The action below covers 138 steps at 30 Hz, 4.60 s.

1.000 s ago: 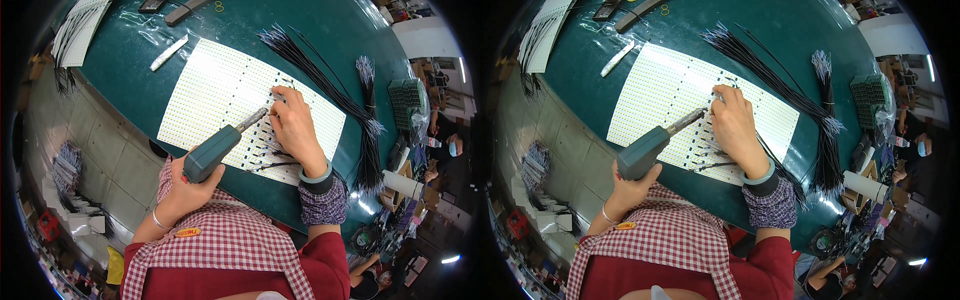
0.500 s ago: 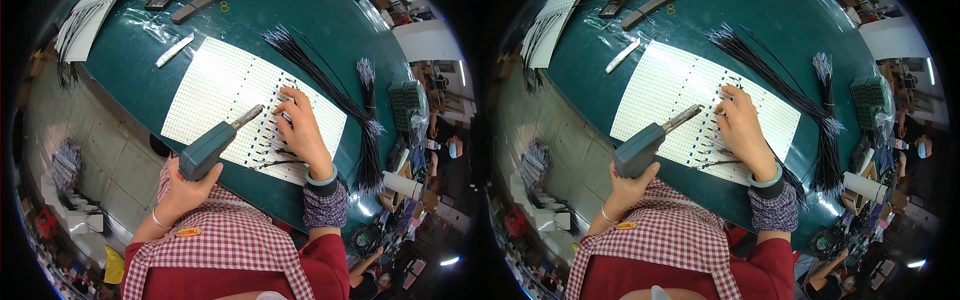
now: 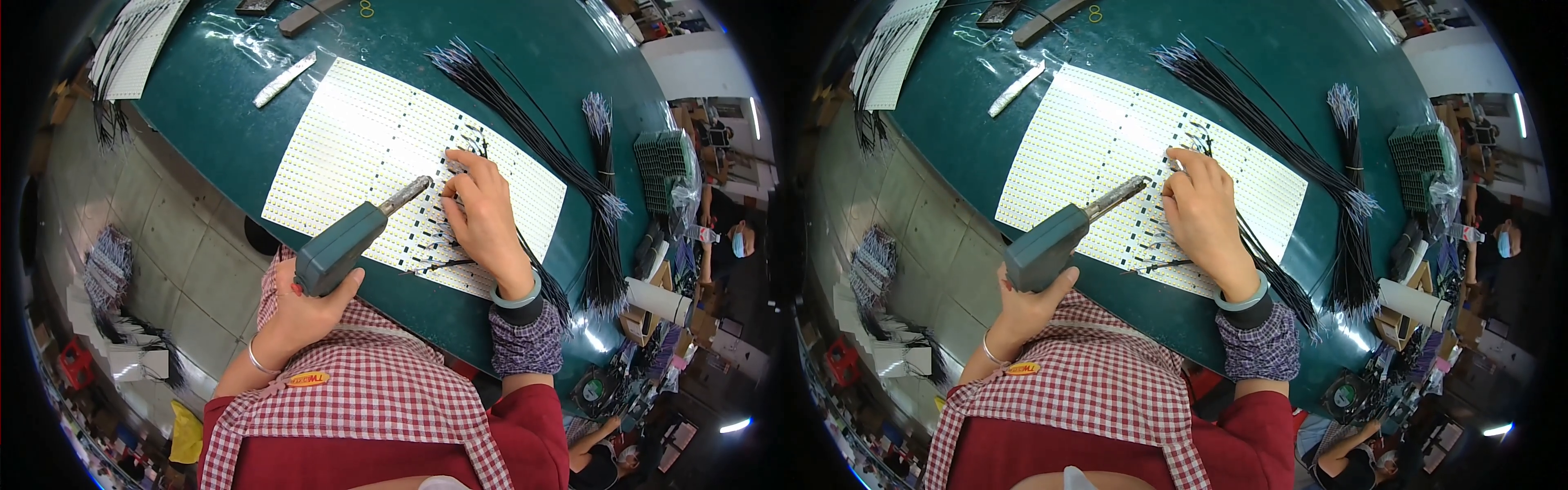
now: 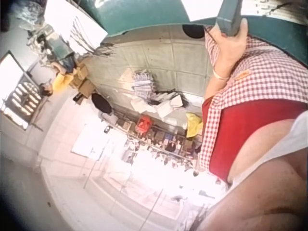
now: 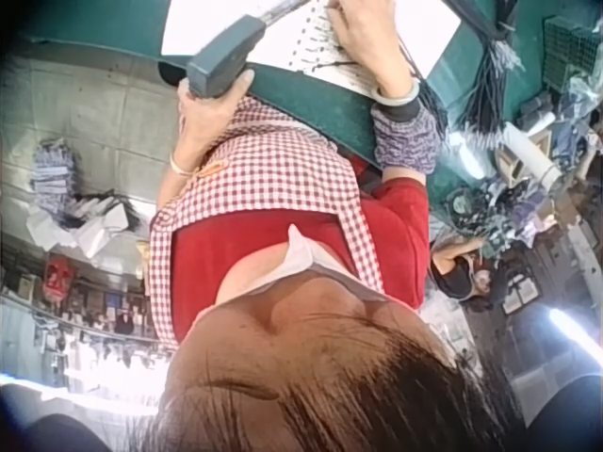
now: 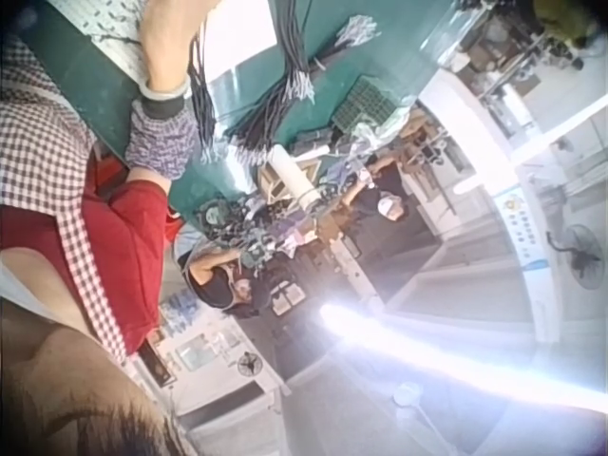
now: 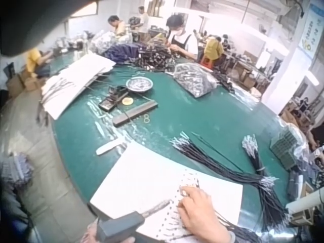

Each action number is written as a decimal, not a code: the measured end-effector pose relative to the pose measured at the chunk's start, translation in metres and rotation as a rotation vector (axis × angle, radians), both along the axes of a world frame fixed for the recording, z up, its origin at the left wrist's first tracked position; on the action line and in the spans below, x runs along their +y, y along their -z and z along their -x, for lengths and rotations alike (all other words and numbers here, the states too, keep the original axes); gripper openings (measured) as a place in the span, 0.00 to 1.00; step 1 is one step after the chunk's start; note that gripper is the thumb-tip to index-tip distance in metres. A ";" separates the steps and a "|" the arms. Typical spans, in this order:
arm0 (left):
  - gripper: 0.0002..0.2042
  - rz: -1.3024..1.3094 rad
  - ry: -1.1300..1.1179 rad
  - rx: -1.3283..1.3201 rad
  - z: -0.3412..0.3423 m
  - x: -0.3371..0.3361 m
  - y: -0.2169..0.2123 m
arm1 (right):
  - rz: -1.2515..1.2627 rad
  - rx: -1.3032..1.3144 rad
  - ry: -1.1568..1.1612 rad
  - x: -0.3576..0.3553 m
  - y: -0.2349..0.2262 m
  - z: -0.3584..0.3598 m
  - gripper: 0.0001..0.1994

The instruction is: The person solders wires to an LED board using a soldering tool, then lifts and sets the completed board aside.

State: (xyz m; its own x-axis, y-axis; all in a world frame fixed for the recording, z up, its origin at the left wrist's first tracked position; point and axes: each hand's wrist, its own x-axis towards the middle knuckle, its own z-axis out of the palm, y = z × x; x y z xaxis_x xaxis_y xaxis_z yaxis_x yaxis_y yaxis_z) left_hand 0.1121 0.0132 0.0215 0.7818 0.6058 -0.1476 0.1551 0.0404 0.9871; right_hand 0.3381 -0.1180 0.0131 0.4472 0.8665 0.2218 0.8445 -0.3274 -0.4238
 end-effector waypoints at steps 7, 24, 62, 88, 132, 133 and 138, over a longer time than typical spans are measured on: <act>0.10 -0.002 0.044 -0.008 0.001 -0.002 0.004 | 0.011 -0.012 0.021 0.003 0.002 0.002 0.06; 0.08 -0.108 0.114 0.073 -0.003 0.000 0.001 | 0.022 0.021 0.059 0.004 0.003 0.002 0.05; 0.09 -0.200 0.079 0.007 0.018 -0.007 0.009 | 0.000 -0.035 -0.014 -0.004 -0.001 0.014 0.04; 0.06 -0.155 0.108 -0.002 0.018 -0.004 0.006 | 0.073 -0.048 -0.021 0.000 -0.003 0.017 0.04; 0.07 -0.063 0.020 -0.059 0.035 -0.012 0.014 | 0.028 0.028 0.012 -0.010 0.000 0.035 0.05; 0.08 -0.067 0.034 -0.058 0.034 -0.012 0.014 | 0.026 0.025 0.003 -0.010 0.001 0.035 0.05; 0.08 -0.077 0.077 -0.032 0.034 -0.010 0.016 | 0.012 0.057 0.040 -0.009 0.003 0.036 0.05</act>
